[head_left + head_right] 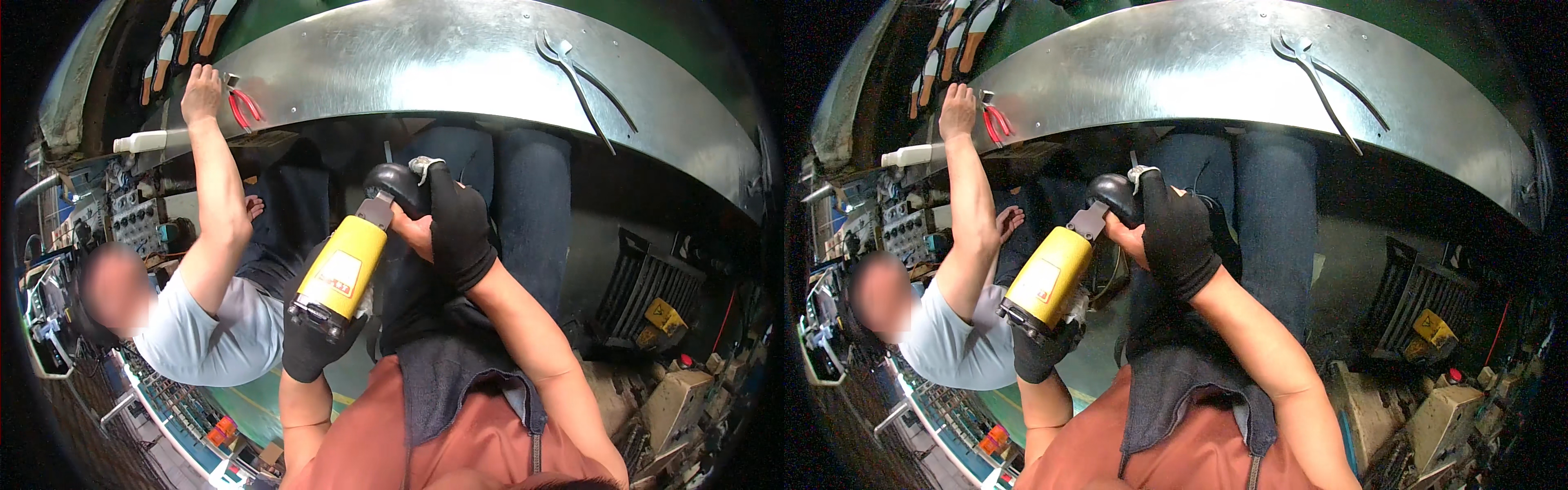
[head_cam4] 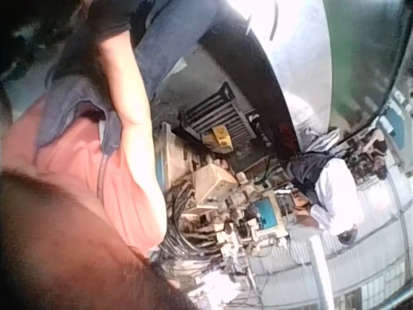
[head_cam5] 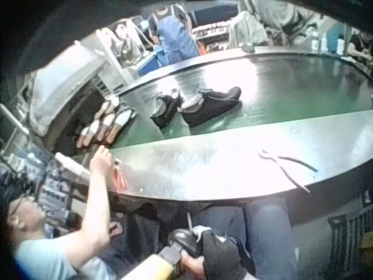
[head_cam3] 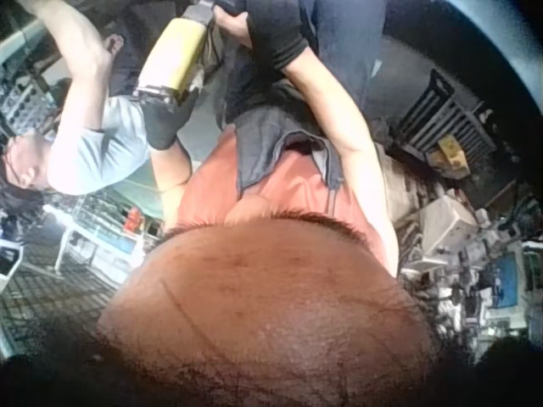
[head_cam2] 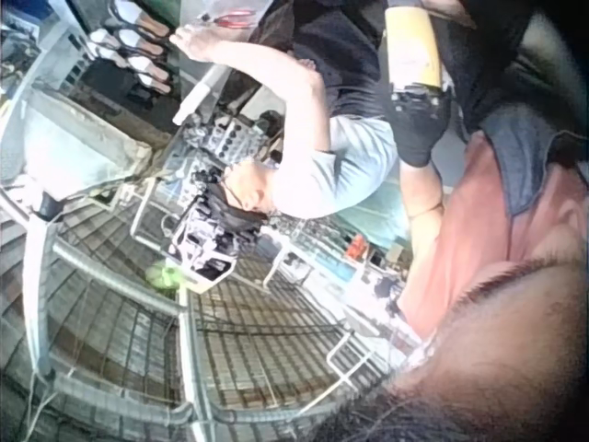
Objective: The person repairs a black shoe by scraping the sole with a metal tool and wiping the surface with a cloth. They then use a pneumatic nail gun to attach a new sole piece to the shoe. The person handles the shoe and tools with gloved hands while seated at a workbench.
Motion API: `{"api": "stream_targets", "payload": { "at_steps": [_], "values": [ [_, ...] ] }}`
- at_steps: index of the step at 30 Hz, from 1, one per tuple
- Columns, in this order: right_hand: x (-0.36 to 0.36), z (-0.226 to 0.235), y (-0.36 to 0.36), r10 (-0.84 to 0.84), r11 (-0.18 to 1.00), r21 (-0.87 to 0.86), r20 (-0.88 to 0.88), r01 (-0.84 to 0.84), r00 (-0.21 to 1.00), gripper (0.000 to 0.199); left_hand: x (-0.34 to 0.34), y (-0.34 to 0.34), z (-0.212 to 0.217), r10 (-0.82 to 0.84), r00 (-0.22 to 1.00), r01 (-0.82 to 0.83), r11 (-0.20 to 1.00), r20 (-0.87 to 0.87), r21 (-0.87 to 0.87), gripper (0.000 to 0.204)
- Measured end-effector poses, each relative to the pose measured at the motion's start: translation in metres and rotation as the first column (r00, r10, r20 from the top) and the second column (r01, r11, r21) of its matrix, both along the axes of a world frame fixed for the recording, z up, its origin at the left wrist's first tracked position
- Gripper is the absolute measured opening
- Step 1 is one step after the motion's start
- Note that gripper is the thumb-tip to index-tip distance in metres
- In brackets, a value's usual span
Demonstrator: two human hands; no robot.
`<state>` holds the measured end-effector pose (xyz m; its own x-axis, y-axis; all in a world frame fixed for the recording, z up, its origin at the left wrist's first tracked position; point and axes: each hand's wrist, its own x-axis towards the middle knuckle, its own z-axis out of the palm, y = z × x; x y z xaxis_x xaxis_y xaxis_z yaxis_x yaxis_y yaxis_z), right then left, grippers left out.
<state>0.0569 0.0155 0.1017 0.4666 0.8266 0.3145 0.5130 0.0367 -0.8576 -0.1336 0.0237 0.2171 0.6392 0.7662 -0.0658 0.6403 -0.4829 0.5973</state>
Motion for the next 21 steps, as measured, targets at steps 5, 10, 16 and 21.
{"api": "stream_targets", "payload": {
  "at_steps": [5, 10, 16, 21],
  "values": [
    [-0.005, -0.002, 0.002, -0.039, 0.997, 0.075, 0.035, 0.036, 0.999, 0.043, -0.037, -0.006, -0.02, -0.048, 0.999, 0.048, 0.999, -0.004, 0.014, 0.055],
    [-0.002, 0.0, 0.004, -0.032, 0.998, 0.055, 0.0, 0.032, 0.999, 0.042, -0.048, -0.012, -0.031, 0.133, 0.991, -0.129, 0.979, 0.016, -0.16, 0.055],
    [-0.004, 0.007, 0.0, -0.007, 1.0, 0.018, -0.035, 0.008, 0.999, 0.041, -0.045, -0.015, -0.035, 0.177, 0.982, -0.163, 0.973, 0.072, -0.16, 0.054],
    [-0.003, 0.002, 0.0, -0.025, 0.998, 0.049, -0.013, 0.025, 1.0, 0.041, -0.037, -0.011, -0.026, 0.029, 0.998, -0.03, 0.999, 0.059, 0.017, 0.053]
  ]
}}
